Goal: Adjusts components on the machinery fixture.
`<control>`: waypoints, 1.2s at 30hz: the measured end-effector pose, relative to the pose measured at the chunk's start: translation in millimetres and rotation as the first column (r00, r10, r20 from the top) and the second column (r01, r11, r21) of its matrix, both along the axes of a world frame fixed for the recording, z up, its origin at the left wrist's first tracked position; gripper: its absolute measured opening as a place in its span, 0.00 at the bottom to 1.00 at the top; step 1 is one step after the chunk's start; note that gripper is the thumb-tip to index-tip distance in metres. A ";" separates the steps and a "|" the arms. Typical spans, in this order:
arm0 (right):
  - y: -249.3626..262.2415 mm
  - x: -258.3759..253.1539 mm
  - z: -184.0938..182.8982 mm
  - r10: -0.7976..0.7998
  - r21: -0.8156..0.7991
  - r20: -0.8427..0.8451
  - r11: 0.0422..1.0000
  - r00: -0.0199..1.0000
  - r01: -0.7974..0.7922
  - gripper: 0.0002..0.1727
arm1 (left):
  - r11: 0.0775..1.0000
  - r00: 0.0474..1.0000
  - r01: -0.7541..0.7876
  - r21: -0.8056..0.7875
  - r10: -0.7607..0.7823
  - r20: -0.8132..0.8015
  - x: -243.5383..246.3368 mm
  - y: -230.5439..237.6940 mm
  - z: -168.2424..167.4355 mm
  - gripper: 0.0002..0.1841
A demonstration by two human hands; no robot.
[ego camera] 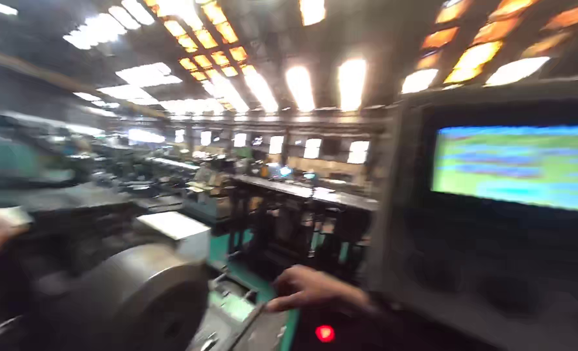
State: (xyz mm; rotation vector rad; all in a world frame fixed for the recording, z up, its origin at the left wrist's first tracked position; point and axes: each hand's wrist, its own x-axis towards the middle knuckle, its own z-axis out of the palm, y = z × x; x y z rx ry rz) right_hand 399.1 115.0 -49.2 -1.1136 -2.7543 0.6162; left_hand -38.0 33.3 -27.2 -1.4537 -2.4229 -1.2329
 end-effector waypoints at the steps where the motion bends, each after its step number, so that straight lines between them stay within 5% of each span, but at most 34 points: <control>1: 3.5 -2.2 -1.9 -0.007 -0.015 0.024 1.000 1.000 0.007 0.28 | 0.967 0.979 0.127 0.219 -0.087 -0.182 -46.2 13.9 -26.2 0.19; 4: 17.1 -7.6 -4.5 -0.084 -0.038 0.057 0.996 0.995 0.086 0.29 | 0.989 0.992 -0.025 0.148 0.006 0.123 -71.3 23.5 -17.9 0.15; 7: 24.0 -14.0 -7.9 -0.202 -0.053 0.108 0.977 0.973 0.209 0.27 | 0.997 0.984 -0.030 0.071 0.017 0.177 -73.7 28.6 -13.1 0.17; 11: 28.2 -44.6 -10.4 -0.247 0.208 0.226 0.957 0.942 0.200 0.30 | 0.998 0.982 -0.053 0.024 0.048 0.183 -70.7 26.3 -12.4 0.16; 17: -1.2 -165.0 35.1 0.138 0.508 -0.127 0.859 0.982 -0.055 0.20 | 0.999 0.980 -0.053 0.001 0.052 0.193 -70.5 27.4 -11.1 0.15; 25: -13.2 -332.2 78.7 0.492 0.407 -0.458 0.857 0.741 -0.317 0.25 | 0.997 0.963 -0.075 0.009 0.070 0.259 -68.2 30.1 -14.0 0.17; 32: 8.9 -454.9 105.9 0.385 0.188 -0.479 0.923 0.789 -0.337 0.35 | 0.998 0.959 -0.069 -0.008 0.068 0.274 -64.3 28.5 -13.1 0.16; 36: 11.0 -494.7 100.9 0.241 0.145 -0.615 0.971 0.751 -0.193 0.30 | 0.991 0.972 -0.095 -0.093 0.112 0.204 -63.7 24.9 -10.0 0.16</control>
